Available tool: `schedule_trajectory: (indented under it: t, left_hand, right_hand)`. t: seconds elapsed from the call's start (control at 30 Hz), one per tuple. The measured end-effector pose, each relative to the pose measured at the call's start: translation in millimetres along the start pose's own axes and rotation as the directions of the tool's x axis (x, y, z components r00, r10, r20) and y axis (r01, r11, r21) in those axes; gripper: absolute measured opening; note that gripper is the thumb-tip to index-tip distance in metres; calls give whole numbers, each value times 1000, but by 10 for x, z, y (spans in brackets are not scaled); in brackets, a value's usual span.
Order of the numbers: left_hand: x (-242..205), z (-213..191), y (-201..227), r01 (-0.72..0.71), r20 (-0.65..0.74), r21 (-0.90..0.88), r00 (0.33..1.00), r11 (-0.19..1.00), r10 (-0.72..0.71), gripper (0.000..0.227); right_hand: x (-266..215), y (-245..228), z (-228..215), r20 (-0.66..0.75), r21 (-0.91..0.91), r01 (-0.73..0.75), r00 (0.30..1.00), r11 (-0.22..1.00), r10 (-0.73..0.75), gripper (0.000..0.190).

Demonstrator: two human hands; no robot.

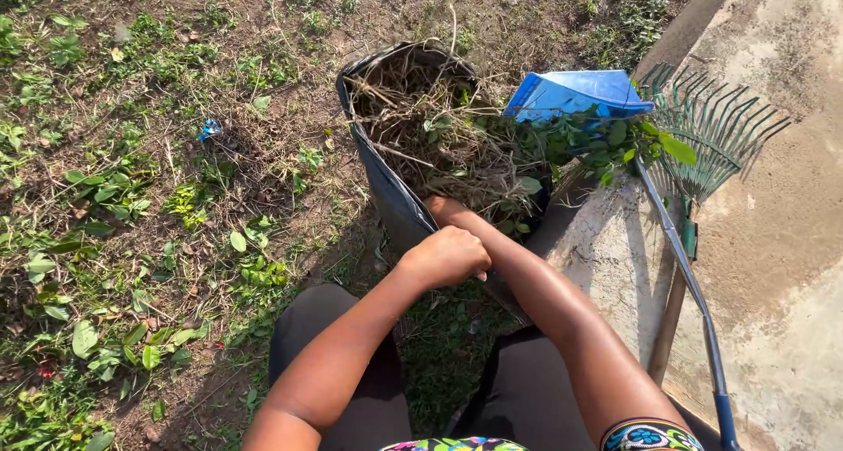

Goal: Cleaning up weeds and dry leaves from the garden into a trash bag using a rake and dustpan.

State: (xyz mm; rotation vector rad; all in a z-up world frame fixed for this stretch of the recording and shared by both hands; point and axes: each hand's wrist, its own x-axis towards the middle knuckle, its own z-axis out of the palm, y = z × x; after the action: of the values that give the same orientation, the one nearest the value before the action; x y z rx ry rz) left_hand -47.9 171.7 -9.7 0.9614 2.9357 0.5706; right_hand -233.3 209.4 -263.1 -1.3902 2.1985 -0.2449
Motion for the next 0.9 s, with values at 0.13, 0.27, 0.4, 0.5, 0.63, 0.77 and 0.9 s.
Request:
schedule_trajectory:
  t: [0.13,0.27,0.4,0.5,0.63,0.77,0.9]
  left_hand:
    - [-8,29,-43,78,52,-122,996,989,-72,8]
    - [28,-202,-29,159,173,-103,975,982,-140,10]
    - [43,-366,124,103,80,-107,992,989,-95,10]
    - [103,-375,139,155,90,-110,985,982,-145,20]
    - [150,-475,146,141,6,-152,990,978,-142,23]
    - [219,-564,228,18,-309,-257,946,966,-99,28]
    - [436,-482,246,-12,-417,-282,902,959,-111,23]
  right_hand:
    - [-195,-296,-357,89,53,-40,995,998,35,30]
    - [-867,-938,-1221,-15,156,44,999,987,-42,51]
    - [-1934,-1442,-2136,-508,130,241,849,962,-144,48]
    - [-2410,-1137,-2292,-656,491,41,675,870,338,25]
    - [-2995,52,-1845,-895,412,-342,21,845,445,12]
    - [-3464,1017,-1133,-829,311,-860,-38,405,557,24]
    - [-3617,1159,-802,-808,219,-894,59,391,586,34]
